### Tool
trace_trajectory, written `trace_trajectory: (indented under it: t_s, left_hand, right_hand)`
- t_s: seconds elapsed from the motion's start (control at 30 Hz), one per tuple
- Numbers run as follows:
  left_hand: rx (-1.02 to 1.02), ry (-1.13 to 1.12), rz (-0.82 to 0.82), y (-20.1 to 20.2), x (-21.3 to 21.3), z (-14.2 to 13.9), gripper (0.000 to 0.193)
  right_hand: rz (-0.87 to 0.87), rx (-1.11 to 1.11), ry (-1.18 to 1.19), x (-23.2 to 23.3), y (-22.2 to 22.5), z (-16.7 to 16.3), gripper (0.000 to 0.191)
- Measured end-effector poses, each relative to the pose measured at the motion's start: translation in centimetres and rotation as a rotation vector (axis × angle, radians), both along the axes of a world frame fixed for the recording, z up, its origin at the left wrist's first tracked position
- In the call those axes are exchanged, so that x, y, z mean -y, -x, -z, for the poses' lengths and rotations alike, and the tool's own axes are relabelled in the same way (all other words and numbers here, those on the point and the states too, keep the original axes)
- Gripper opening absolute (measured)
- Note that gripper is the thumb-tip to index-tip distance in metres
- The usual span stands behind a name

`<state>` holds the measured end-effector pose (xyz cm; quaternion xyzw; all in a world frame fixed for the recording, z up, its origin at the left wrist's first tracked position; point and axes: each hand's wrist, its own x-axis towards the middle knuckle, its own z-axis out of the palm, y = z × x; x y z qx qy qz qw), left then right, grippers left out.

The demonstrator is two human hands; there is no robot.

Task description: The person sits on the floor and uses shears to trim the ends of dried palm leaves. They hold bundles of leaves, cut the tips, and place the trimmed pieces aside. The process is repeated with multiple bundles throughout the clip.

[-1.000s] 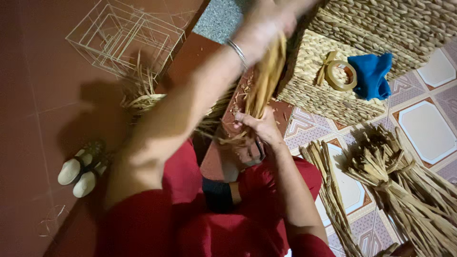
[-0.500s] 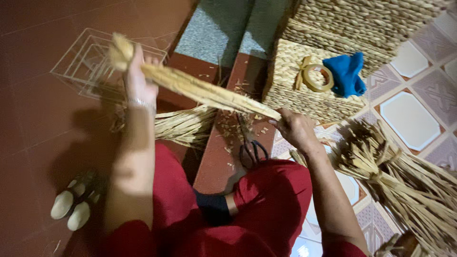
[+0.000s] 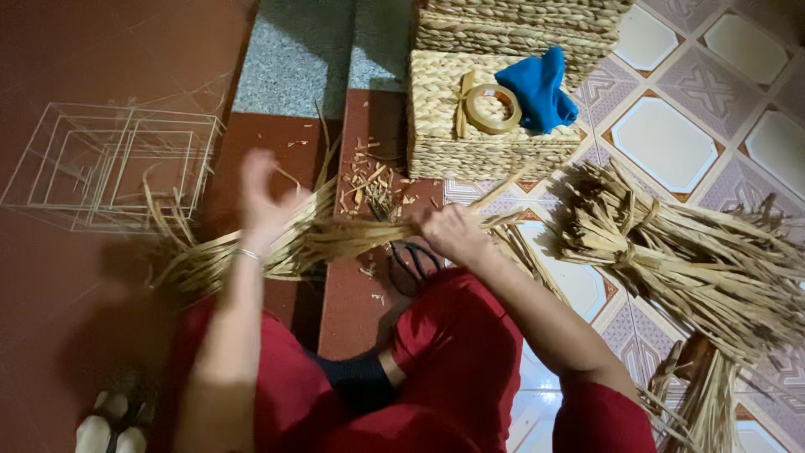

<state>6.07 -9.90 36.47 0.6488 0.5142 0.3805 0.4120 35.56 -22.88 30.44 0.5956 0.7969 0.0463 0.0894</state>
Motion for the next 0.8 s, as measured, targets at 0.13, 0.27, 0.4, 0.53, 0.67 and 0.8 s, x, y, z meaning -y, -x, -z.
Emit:
trace_trajectory:
  t_s: [0.13, 0.27, 0.4, 0.53, 0.67, 0.8]
  left_hand:
    - [-0.483, -0.155, 0.562, -6.5, 6.3, 1.6, 0.120]
    - [-0.284, 0.259, 0.710, -9.2, 6.8, 4.8, 0.108]
    - [-0.109, 0.178, 0.728, -7.9, 4.2, 9.6, 0.081]
    - [-0.065, 0.111, 0.760, -5.3, 0.2, 12.8, 0.045]
    - [0.144, 0.540, 0.607, -4.4, -1.6, 12.5, 0.043]
    - [0.302, 0.579, 0.559, -4.4, -0.8, 10.8, 0.032]
  right_hand:
    - [-0.114, 0.015, -0.099, -0.2, 2.0, -0.1, 0.026]
    - [-0.177, -0.050, -0.140, -0.7, 2.4, -1.5, 0.018]
    - [-0.168, -0.259, -0.472, -1.6, -0.3, -5.0, 0.019]
    - [0.143, -0.265, -0.968, -0.5, -3.7, -6.5, 0.070]
    - [0.444, -0.608, -0.792, -0.2, -3.0, -0.2, 0.058]
    - [0.513, -0.726, -0.102, 0.2, 1.7, 10.9, 0.038]
